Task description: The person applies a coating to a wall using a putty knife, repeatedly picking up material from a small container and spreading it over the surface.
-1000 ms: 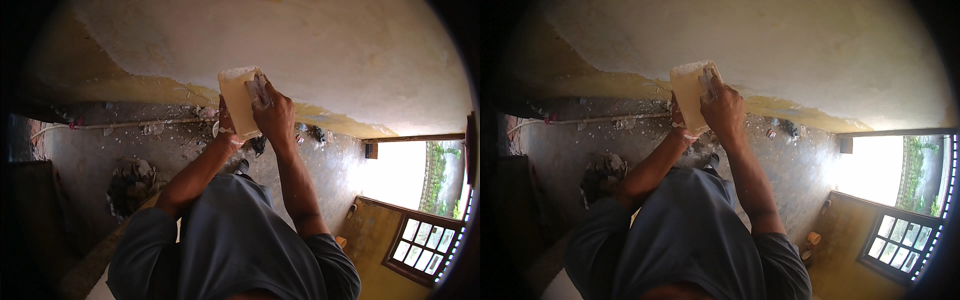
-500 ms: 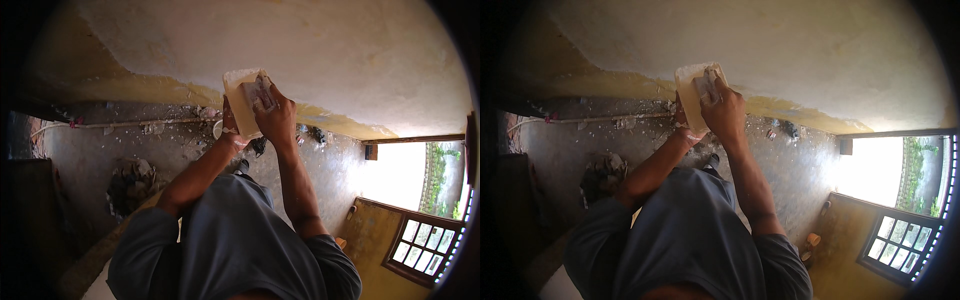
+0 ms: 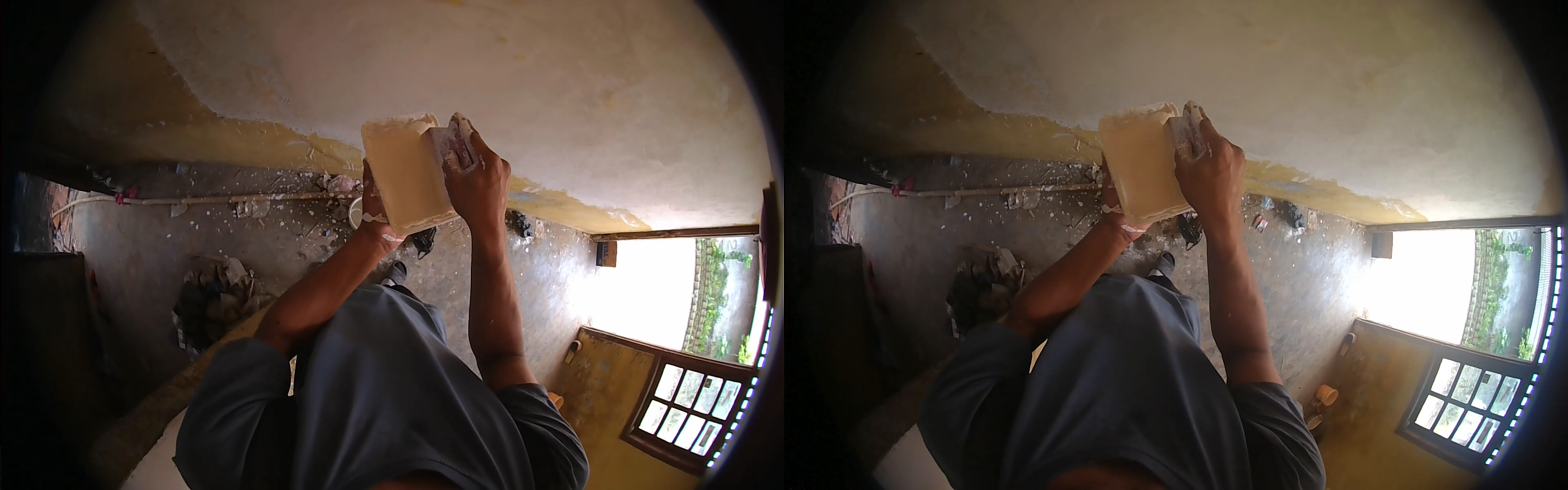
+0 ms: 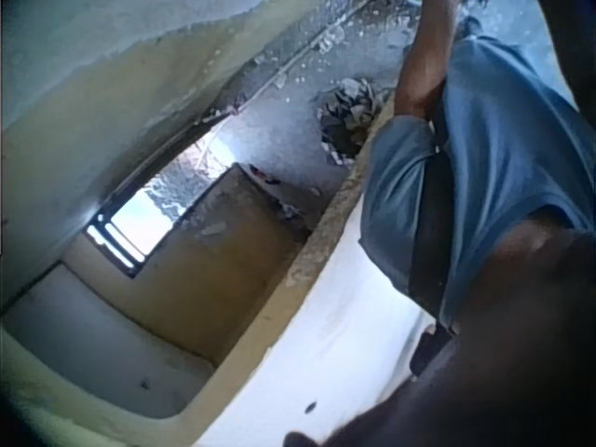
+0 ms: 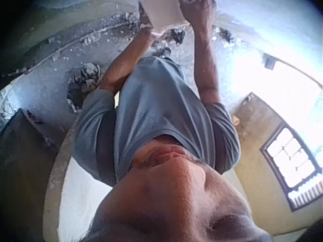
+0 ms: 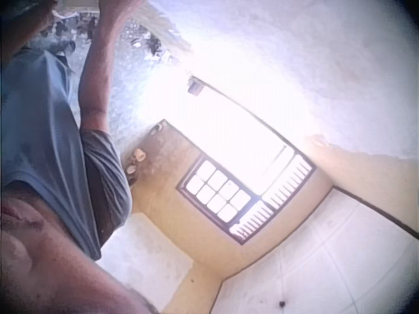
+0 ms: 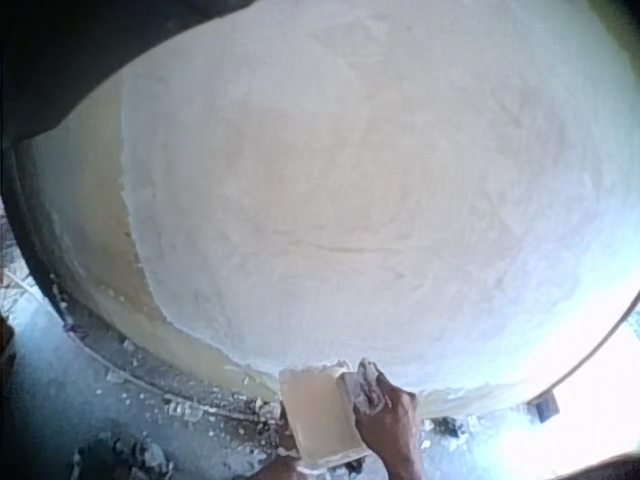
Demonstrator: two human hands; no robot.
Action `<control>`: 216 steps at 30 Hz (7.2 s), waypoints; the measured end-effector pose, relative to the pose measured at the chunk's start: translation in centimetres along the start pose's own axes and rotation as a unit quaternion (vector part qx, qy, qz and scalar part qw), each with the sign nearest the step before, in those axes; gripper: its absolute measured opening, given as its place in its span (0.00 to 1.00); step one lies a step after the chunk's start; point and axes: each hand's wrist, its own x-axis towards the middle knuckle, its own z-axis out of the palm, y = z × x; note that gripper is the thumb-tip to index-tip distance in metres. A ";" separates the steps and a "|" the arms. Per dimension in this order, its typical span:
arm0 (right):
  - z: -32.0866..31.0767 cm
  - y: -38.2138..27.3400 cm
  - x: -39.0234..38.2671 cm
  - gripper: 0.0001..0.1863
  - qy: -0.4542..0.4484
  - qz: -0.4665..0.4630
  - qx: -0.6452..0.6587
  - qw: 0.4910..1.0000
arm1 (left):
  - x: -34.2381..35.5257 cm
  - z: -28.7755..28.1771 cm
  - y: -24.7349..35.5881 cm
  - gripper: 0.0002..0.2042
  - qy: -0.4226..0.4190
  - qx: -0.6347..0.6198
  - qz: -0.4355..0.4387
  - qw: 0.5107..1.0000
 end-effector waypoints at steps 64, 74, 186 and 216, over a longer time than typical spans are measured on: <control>1.7 1.0 1.0 0.23 0.004 -0.013 -0.046 0.999 | 0.3 0.4 0.8 0.31 -0.016 0.007 -0.007 1.000; 1.9 -1.7 0.1 0.27 -0.134 -0.110 -0.040 0.984 | 0.4 1.6 1.1 0.33 -0.033 -0.034 -0.013 0.999; -0.7 7.7 0.8 0.34 -0.023 0.160 0.170 0.972 | 4.1 1.6 -1.8 0.34 -0.079 -0.050 -0.043 0.995; -5.5 21.0 15.8 0.21 0.393 -0.013 -0.031 0.919 | -2.4 0.5 0.0 0.35 -0.049 0.091 0.045 0.994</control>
